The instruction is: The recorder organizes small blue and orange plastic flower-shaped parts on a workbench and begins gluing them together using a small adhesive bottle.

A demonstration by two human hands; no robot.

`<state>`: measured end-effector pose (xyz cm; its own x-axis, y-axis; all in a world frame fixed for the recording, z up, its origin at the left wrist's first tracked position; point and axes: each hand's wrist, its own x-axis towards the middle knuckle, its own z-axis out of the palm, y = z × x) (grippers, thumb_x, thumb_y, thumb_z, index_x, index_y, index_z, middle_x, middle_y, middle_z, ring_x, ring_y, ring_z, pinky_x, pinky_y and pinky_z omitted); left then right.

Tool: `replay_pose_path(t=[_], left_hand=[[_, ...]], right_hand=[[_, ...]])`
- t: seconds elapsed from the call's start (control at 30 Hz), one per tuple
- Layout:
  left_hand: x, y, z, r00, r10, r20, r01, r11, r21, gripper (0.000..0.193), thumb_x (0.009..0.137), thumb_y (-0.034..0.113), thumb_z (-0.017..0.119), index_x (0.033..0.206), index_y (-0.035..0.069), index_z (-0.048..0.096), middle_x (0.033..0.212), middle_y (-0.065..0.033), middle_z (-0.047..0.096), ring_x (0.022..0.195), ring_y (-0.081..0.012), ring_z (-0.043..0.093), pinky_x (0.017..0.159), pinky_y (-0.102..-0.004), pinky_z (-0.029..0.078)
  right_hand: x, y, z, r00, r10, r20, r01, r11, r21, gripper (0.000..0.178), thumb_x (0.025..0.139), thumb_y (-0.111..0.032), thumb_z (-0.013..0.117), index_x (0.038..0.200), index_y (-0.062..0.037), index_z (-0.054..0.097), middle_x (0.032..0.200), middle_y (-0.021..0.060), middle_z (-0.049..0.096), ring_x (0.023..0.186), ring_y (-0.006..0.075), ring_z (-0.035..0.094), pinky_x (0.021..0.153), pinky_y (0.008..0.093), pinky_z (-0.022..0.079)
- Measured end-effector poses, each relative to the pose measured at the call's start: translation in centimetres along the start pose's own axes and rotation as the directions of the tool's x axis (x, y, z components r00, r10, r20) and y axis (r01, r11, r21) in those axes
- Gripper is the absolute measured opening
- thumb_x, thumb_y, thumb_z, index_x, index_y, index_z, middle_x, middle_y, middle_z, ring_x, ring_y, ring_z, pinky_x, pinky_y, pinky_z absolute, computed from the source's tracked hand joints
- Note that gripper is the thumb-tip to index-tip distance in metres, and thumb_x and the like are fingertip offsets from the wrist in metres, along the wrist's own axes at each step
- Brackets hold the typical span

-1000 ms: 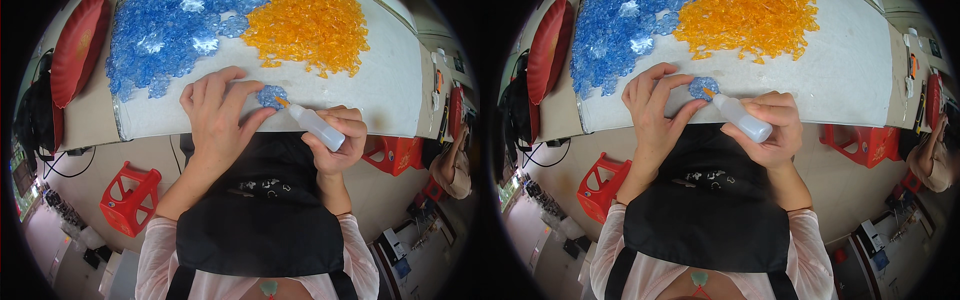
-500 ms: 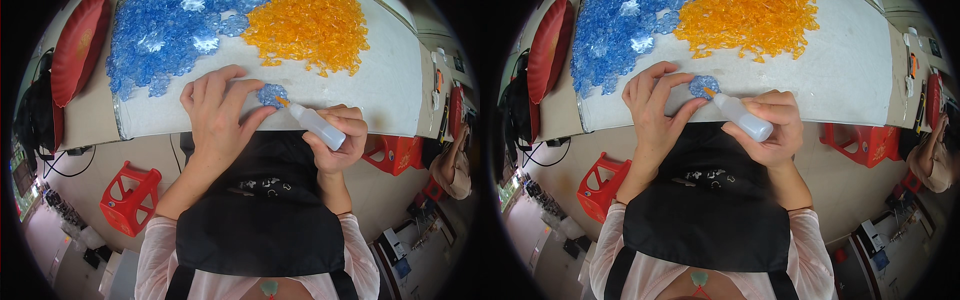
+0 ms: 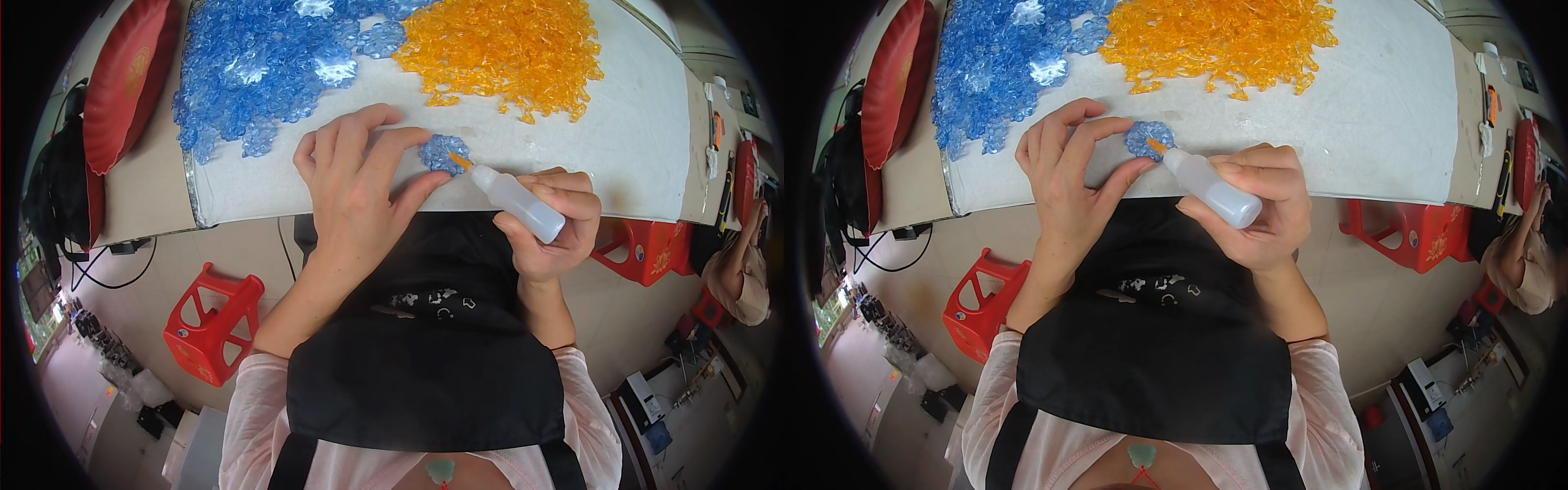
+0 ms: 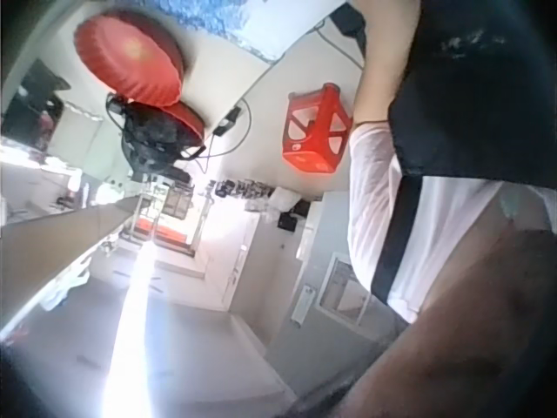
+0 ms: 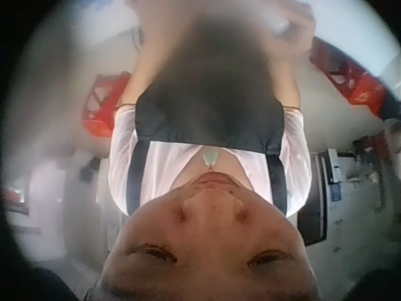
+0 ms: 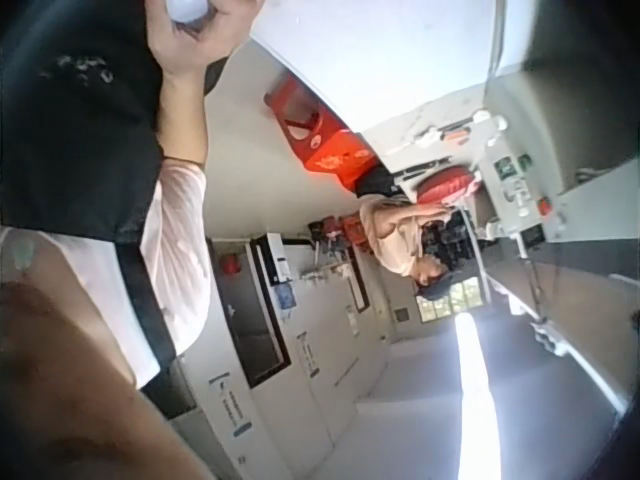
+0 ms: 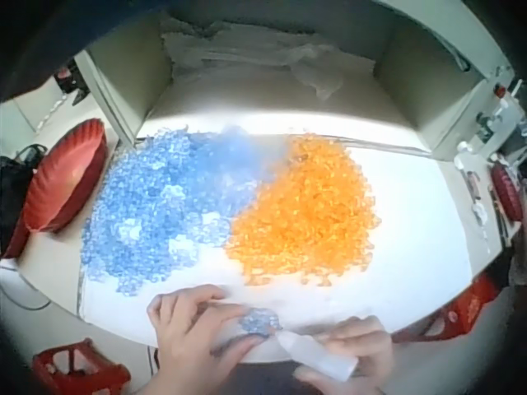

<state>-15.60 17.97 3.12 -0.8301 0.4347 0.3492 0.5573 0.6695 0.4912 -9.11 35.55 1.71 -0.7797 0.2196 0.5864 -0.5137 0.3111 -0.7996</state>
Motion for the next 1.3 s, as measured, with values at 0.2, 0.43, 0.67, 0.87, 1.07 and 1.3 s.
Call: replay_pose_path(t=[0.2,0.43,0.67,0.87,1.07,1.3], left_hand=[[0.0,-0.1,0.1,1.0,0.006,-0.012,-0.006,1.0,0.003,0.038,0.061,0.029,0.077,0.093,0.014,0.064,0.103,-0.0018,0.055,0.094,-0.0183,0.046,0.083,-0.0319,0.027],[0.0,0.0,0.2,1.0,0.006,-0.029,-0.007,1.0,-0.029,0.036,0.061,0.026,0.076,0.092,0.012,0.062,0.101,-0.0045,0.054,0.094,-0.0212,0.048,0.082,-0.037,0.027],[0.0,-0.1,0.1,1.0,0.001,-0.027,-0.002,1.0,-0.025,0.036,0.061,0.026,0.076,0.091,0.012,0.062,0.101,-0.0043,0.054,0.093,-0.021,0.048,0.082,-0.0369,0.027],[0.0,-0.1,0.1,1.0,0.002,-0.023,-0.002,1.0,-0.004,0.038,0.061,0.03,0.077,0.092,0.013,0.064,0.102,-0.0014,0.055,0.093,-0.0182,0.047,0.083,-0.032,0.027],[0.1,0.2,0.2,0.999,0.002,-0.044,-0.003,1.0,-0.03,0.035,0.061,0.026,0.076,0.09,0.013,0.062,0.101,-0.0041,0.054,0.093,-0.021,0.048,0.082,-0.0371,0.027],[0.1,0.4,-0.2,0.999,-0.019,-0.028,0.018,0.999,-0.037,0.034,0.062,0.026,0.075,0.09,0.013,0.063,0.101,-0.0039,0.054,0.094,-0.0208,0.048,0.084,-0.0368,0.027]], right_hand=[[0.0,0.0,-0.2,1.0,-0.001,0.016,0.001,1.0,0.0,0.048,0.058,-0.001,0.081,0.096,-0.0032,0.052,0.089,0.0108,0.055,0.075,0.0192,0.059,0.065,0.0271,0.048],[0.1,-0.3,-0.2,1.0,-0.002,0.008,0.002,1.0,-0.019,0.048,0.058,0.0,0.08,0.096,-0.0034,0.052,0.088,0.0108,0.055,0.075,0.0194,0.058,0.065,0.027,0.047],[0.3,-0.5,0.0,0.999,-0.035,0.028,0.037,0.997,-0.065,0.048,0.057,0.0,0.08,0.096,-0.0036,0.052,0.088,0.0115,0.055,0.072,0.0195,0.058,0.061,0.0271,0.047],[0.5,-1.0,-0.2,0.999,-0.024,0.046,0.027,0.997,-0.077,0.048,0.057,0.001,0.08,0.095,-0.0034,0.052,0.087,0.0116,0.055,0.071,0.0193,0.058,0.06,0.0267,0.047],[0.2,-0.8,-0.7,0.999,0.051,0.009,-0.051,0.999,-0.013,0.045,0.06,0.003,0.077,0.096,-0.0031,0.05,0.091,0.0136,0.054,0.076,0.0183,0.057,0.064,0.0264,0.047],[0.2,0.0,-2.8,0.965,0.237,-0.109,-0.215,0.959,0.187,0.038,0.068,0.004,0.068,0.097,-0.0027,0.045,0.095,0.0144,0.052,0.082,0.0218,0.056,0.072,0.0319,0.049]])
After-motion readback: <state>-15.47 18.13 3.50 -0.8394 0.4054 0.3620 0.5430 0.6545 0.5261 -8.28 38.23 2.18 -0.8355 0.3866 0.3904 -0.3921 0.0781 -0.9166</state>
